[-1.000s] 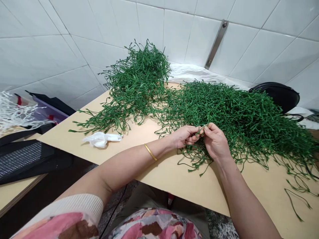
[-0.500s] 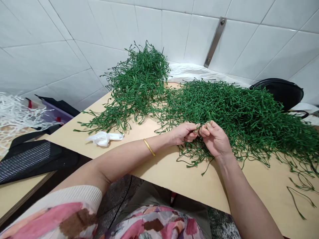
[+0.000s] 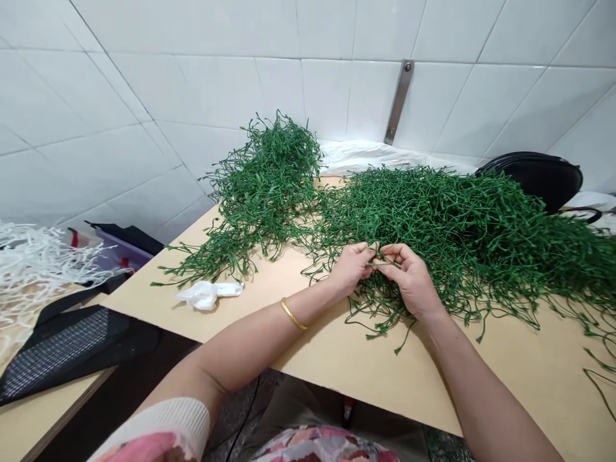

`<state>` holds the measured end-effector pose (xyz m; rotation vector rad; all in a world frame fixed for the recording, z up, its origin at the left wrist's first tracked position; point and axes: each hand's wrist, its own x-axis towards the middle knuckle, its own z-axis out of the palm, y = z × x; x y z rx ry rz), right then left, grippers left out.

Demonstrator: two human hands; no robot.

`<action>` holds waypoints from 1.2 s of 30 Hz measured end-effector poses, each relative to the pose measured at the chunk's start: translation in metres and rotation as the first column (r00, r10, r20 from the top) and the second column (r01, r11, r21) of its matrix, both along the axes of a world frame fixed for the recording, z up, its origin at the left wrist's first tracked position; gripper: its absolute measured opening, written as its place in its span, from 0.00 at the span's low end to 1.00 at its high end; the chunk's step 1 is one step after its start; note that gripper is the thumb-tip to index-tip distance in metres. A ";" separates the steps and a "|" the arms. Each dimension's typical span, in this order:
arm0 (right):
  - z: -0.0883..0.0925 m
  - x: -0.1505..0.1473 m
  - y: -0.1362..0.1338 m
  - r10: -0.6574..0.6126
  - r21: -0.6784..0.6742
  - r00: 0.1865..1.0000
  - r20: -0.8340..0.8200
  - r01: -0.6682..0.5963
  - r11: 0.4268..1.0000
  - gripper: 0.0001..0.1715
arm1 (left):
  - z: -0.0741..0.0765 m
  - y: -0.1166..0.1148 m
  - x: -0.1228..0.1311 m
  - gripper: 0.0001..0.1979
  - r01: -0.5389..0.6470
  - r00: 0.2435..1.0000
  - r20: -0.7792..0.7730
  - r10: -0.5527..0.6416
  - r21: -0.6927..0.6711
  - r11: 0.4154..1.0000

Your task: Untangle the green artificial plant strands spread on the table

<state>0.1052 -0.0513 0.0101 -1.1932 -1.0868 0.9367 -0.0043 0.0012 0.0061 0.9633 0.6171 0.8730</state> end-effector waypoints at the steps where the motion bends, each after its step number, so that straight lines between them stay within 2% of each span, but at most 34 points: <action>1: 0.000 -0.002 0.000 -0.007 -0.009 1.000 0.012 0.007 1.000 0.17 | 0.000 -0.002 0.000 0.18 0.004 1.000 -0.013 -0.004 0.009 1.000; 7: -0.002 -0.004 0.001 -0.100 0.020 0.995 0.000 0.100 0.995 0.14 | 0.001 -0.004 0.000 0.20 0.034 0.997 -0.068 -0.029 0.073 0.997; 12: -0.008 -0.001 0.005 -0.160 0.048 0.986 -0.049 0.162 0.986 0.12 | -0.002 0.001 -0.004 0.17 0.105 0.994 -0.036 -0.103 0.087 0.991; 19: -0.005 -0.003 0.006 -0.170 0.103 0.968 -0.182 0.191 0.976 0.13 | -0.004 0.001 -0.001 0.14 0.162 0.985 0.082 -0.153 -0.120 0.980; 23: -0.001 -0.008 0.003 -0.098 0.116 0.972 -0.215 0.125 0.985 0.11 | -0.003 0.003 -0.001 0.11 0.179 0.982 0.083 -0.167 -0.174 0.968; 31: 0.003 -0.008 0.003 -0.028 -0.001 0.936 -0.352 0.029 1.000 0.14 | 0.003 0.003 -0.003 0.12 0.261 0.964 -0.030 -0.265 -0.103 0.960; 36: 0.008 0.000 0.001 0.062 -0.055 0.904 -0.423 -0.094 0.994 0.16 | 0.005 0.006 -0.007 0.11 0.347 0.937 0.011 -0.350 -0.151 0.926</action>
